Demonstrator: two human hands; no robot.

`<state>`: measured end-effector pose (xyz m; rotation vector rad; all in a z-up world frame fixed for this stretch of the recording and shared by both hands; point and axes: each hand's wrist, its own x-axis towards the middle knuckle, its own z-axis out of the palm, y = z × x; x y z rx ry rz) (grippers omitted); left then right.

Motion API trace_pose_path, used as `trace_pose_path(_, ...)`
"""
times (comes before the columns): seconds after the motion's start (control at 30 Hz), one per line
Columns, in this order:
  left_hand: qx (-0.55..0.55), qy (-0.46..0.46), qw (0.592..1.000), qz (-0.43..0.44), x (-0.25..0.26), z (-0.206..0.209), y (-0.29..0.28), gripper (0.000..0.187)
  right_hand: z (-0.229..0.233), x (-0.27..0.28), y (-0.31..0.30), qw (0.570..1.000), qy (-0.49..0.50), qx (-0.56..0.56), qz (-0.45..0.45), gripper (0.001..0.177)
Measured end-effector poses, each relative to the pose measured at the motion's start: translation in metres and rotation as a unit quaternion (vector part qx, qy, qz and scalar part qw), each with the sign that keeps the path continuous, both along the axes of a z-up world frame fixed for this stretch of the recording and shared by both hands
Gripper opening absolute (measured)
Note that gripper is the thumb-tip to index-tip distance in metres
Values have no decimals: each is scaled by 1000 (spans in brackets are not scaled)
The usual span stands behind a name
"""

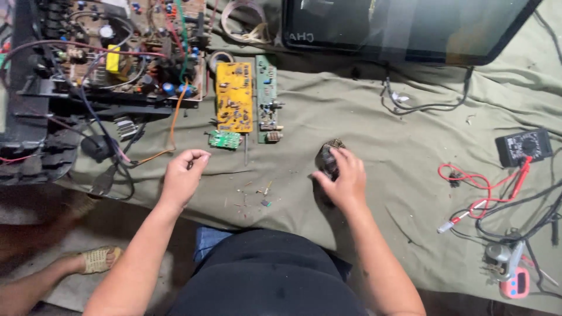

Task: Inspecting and cleaning various electronic components and circuit boards from a disassembled television.

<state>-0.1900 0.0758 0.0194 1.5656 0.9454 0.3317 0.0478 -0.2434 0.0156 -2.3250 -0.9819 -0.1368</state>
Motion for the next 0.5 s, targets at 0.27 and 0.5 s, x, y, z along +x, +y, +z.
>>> trace_pose_path(0.27,393,177,893,-128,11,16,-1,62,-29,-59,0,991,79,40,104,46)
trace_pose_path(0.5,473,168,847,-173,52,16,12,58,12,-24,-8,972,133,182,67,51)
